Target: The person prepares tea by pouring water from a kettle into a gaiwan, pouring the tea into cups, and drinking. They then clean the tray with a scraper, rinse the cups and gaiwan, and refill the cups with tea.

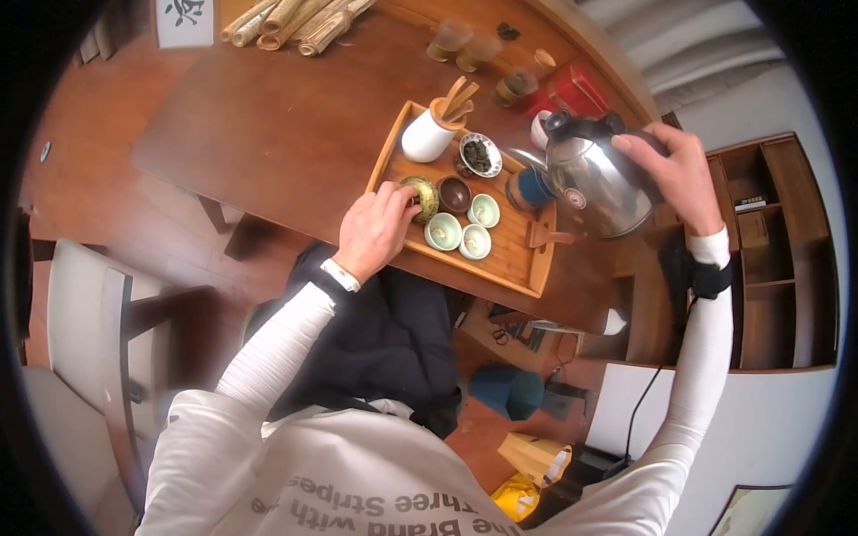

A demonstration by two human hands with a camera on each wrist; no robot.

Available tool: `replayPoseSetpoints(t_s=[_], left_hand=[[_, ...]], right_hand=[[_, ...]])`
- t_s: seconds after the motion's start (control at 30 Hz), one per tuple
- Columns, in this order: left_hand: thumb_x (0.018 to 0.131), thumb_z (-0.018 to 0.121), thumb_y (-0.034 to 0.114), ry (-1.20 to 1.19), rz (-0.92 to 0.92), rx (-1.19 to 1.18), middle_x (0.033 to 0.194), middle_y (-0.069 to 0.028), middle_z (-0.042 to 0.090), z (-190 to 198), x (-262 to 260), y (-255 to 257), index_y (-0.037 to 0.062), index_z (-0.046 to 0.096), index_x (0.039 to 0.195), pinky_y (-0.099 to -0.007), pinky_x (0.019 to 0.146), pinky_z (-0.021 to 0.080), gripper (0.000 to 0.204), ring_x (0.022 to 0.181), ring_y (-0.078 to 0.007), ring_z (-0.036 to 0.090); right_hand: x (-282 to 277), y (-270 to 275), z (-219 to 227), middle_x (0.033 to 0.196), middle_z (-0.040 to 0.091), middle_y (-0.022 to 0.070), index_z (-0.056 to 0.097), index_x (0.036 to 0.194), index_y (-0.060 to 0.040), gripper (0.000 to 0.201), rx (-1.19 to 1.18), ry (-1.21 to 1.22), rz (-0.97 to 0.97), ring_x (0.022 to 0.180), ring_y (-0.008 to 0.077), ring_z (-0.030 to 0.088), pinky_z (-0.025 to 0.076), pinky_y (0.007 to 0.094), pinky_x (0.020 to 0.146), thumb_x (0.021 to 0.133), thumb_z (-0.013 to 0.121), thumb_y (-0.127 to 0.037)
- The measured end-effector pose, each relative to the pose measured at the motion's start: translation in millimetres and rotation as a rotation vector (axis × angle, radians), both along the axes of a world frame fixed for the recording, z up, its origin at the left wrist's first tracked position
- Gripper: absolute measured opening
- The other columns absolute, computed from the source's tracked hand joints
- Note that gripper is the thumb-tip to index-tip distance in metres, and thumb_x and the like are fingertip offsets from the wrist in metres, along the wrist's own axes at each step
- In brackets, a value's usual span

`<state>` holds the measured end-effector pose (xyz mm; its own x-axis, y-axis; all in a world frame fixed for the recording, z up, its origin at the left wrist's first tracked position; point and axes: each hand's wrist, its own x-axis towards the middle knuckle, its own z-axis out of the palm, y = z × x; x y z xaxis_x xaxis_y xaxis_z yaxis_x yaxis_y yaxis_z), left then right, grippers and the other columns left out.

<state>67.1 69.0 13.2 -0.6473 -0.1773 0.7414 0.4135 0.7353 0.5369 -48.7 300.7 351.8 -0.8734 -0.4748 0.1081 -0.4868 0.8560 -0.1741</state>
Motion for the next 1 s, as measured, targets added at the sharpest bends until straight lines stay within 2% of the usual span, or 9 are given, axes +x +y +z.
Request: replayPoseSetpoints(t_s=[0.1, 0.17, 0.27, 0.37, 0.4, 0.53, 0.67, 0.73, 1.0], left_hand=[[0.09, 0.074, 0.015, 0.028, 0.017, -0.035, 0.094, -0.0082, 0.061, 1.3, -1.8, -0.4, 0.0065, 0.062, 0.109, -0.0356, 0.068, 0.05, 0.024, 0.073, -0.0238, 0.063], [0.091, 0.073, 0.014, 0.017, -0.011, -0.049, 0.096, -0.0089, 0.062, 0.5, -1.3, 0.0, 0.006, 0.062, 0.111, -0.0367, 0.069, 0.051, 0.024, 0.076, -0.0264, 0.063], [0.093, 0.07, 0.012, -0.086, -0.057, 0.138, 0.096, -0.0104, 0.062, 10.9, -1.2, 2.3, 0.0068, 0.063, 0.111, -0.0408, 0.071, 0.051, 0.02, 0.08, -0.0326, 0.063], [0.093, 0.071, 0.014, -0.094, -0.085, 0.067, 0.096, -0.0107, 0.063, 36.2, -8.8, 9.7, 0.0076, 0.064, 0.109, -0.0431, 0.071, 0.051, 0.019, 0.08, -0.0328, 0.063], [0.092, 0.072, 0.015, -0.042, -0.11, 0.021, 0.094, -0.0103, 0.062, 47.2, -17.4, 16.2, 0.0081, 0.065, 0.107, -0.0442, 0.071, 0.05, 0.018, 0.08, -0.0326, 0.062], [0.089, 0.072, 0.011, 0.04, -0.16, -0.21, 0.087, -0.0113, 0.06, 85.4, -72.1, 49.5, 0.0062, 0.066, 0.1, -0.0442, 0.076, 0.049, 0.013, 0.086, -0.0328, 0.06], [0.086, 0.071, 0.013, -0.021, -0.068, -0.395, 0.09, -0.0144, 0.064, 79.3, -132.8, 66.2, 0.0035, 0.065, 0.09, -0.0452, 0.08, 0.05, 0.012, 0.091, -0.0343, 0.062], [0.085, 0.07, 0.015, -0.079, -0.031, -0.491, 0.093, -0.0149, 0.067, 68.4, -149.4, 67.7, 0.0033, 0.066, 0.088, -0.0442, 0.082, 0.052, 0.012, 0.094, -0.0331, 0.064], [0.09, 0.069, 0.016, -0.227, 0.002, -0.536, 0.1, -0.0192, 0.064, 59.3, -148.2, 70.1, 0.0013, 0.066, 0.096, -0.0466, 0.085, 0.053, 0.016, 0.099, -0.0377, 0.062]], right_hand=[[11.5, 49.2, -25.5, 0.07, 0.057, -0.0052, 0.07, 0.086, 0.0004, 0.031, -0.239, 0.013, -0.098, 0.066, 0.0028, 0.049, 0.038, 0.0228, 0.056, 0.096, 0.076, -0.028], [22.1, 87.1, -48.3, 0.066, 0.05, -0.0083, 0.066, 0.081, -0.0051, 0.029, -0.529, -0.025, -0.251, 0.056, 0.0008, 0.04, 0.028, 0.0224, 0.049, 0.1, 0.072, -0.026], [42.6, 133.2, -91.2, 0.061, 0.036, -0.0111, 0.057, 0.078, -0.0111, 0.033, -1.133, -0.034, -0.321, 0.048, 0.001, 0.026, 0.017, 0.0234, 0.044, 0.104, 0.067, -0.027], [57.7, 182.7, -132.0, 0.058, 0.033, -0.0097, 0.054, 0.079, -0.0117, 0.037, -1.53, 0.035, -0.389, 0.045, 0.0034, 0.024, 0.018, 0.0228, 0.042, 0.104, 0.067, -0.036], [60.2, 203.9, -145.8, 0.059, 0.041, -0.0076, 0.054, 0.08, -0.0113, 0.039, -1.626, 0.013, -0.38, 0.045, 0.0039, 0.029, 0.02, 0.0227, 0.042, 0.103, 0.067, -0.04], [63.5, 227.4, -196.3, 0.069, 0.058, -0.0021, 0.055, 0.08, -0.012, 0.042, -1.728, 0.251, -0.658, 0.048, 0.0034, 0.043, 0.024, 0.0227, 0.042, 0.1, 0.071, -0.046], [55.9, 254.7, -250.9, 0.055, 0.036, -0.0091, 0.048, 0.065, -0.0164, 0.049, -1.655, 0.426, -0.852, 0.045, 0.0025, 0.027, 0.017, 0.0243, 0.042, 0.092, 0.081, -0.039], [58.0, 261.4, -269.6, 0.055, 0.039, -0.0075, 0.047, 0.062, -0.0149, 0.052, -1.627, 0.443, -0.92, 0.045, 0.0034, 0.03, 0.019, 0.025, 0.042, 0.092, 0.081, -0.04], [47.5, 263.8, -297.2, 0.056, 0.039, -0.0084, 0.05, 0.061, -0.0133, 0.05, -1.652, 0.449, -0.859, 0.048, 0.0025, 0.031, 0.02, 0.0258, 0.045, 0.094, 0.08, -0.035]])
